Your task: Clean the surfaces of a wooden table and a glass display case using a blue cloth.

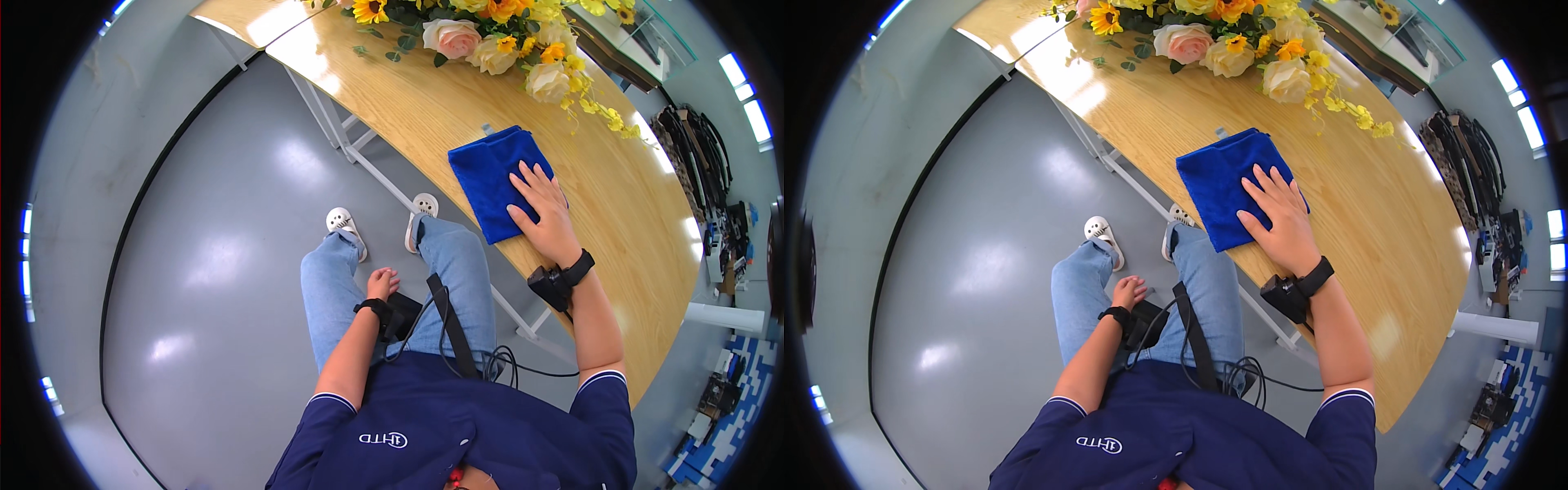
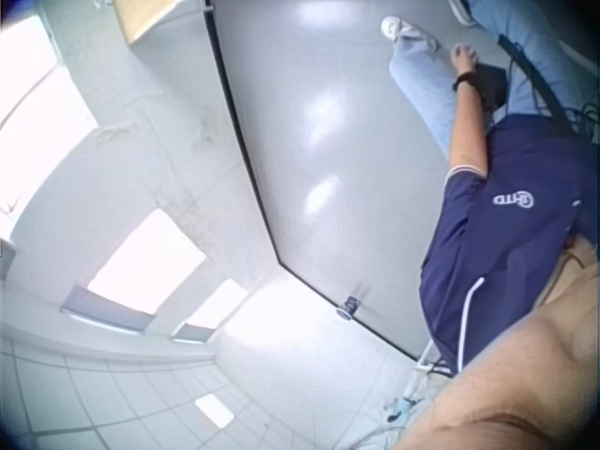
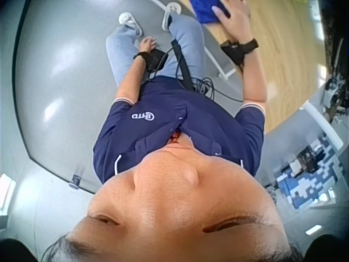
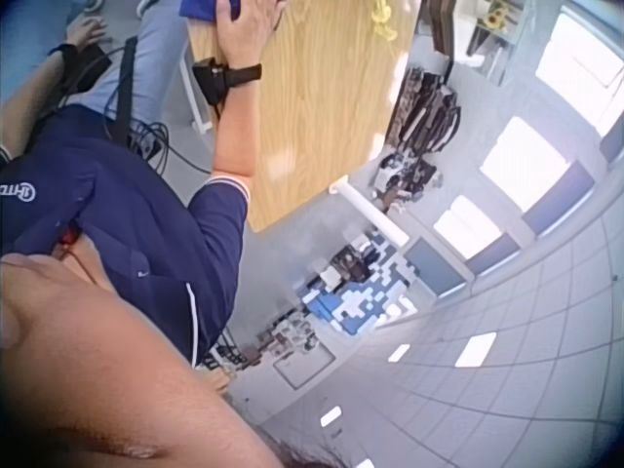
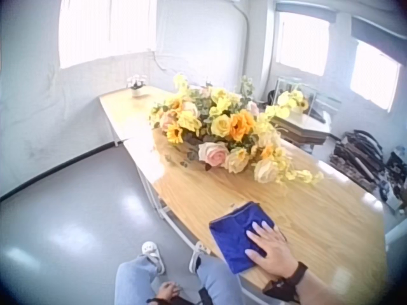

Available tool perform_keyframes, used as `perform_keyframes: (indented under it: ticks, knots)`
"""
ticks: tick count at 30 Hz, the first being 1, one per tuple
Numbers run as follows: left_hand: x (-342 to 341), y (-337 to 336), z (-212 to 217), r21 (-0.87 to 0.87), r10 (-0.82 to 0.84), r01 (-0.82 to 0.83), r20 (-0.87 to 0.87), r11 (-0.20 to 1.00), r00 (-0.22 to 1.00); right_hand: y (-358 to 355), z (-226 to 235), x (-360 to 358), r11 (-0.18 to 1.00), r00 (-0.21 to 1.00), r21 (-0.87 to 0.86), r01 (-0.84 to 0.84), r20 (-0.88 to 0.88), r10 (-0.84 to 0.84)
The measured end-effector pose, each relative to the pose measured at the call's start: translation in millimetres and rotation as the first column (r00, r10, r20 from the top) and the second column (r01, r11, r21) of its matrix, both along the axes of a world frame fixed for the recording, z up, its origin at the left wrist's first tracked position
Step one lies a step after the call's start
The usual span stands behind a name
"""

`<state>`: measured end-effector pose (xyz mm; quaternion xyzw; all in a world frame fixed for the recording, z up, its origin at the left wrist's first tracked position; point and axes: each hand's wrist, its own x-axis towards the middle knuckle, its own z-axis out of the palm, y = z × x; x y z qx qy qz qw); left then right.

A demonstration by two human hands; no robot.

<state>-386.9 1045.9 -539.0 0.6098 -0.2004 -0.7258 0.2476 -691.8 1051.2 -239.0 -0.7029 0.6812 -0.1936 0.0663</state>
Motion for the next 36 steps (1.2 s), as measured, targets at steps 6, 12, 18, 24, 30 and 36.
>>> perform_keyframes:
  ticks: [6, 12, 18, 24, 30, 36]
  knots:
    - [-0.6, -0.1, 0.5, -0.005, 0.005, -0.005, -0.009, 1.000, 1.000, 0.9, -0.8, -1.7, 1.000, 1.000, -0.003, 0.000, -0.005, 0.000]
    - [-0.7, -0.7, 0.0, -0.002, 0.006, -0.006, -0.004, 1.000, 1.000, 0.1, -0.9, -0.9, 1.000, 1.000, -0.009, -0.002, -0.008, 0.002]
    - [-1.1, -1.0, 2.3, 0.001, 0.006, -0.006, 0.000, 1.000, 1.000, 0.5, -0.4, -1.5, 1.000, 1.000, -0.002, -0.001, -0.003, 0.001]
    - [-1.6, -1.0, 2.6, 0.000, -0.004, 0.004, 0.008, 1.000, 1.000, 2.8, 6.1, 0.2, 0.993, 0.991, 0.091, -0.076, -0.099, 0.085]
    - [-0.7, -0.3, 2.5, -0.001, 0.004, -0.004, 0.005, 1.000, 1.000, 4.0, 13.1, 0.7, 0.982, 0.975, 0.132, -0.132, -0.163, 0.153]
    - [1.3, 0.6, 1.6, 0.000, 0.001, -0.001, 0.008, 1.000, 1.000, 4.2, 11.0, 3.1, 0.987, 0.984, 0.128, -0.100, -0.135, 0.117]
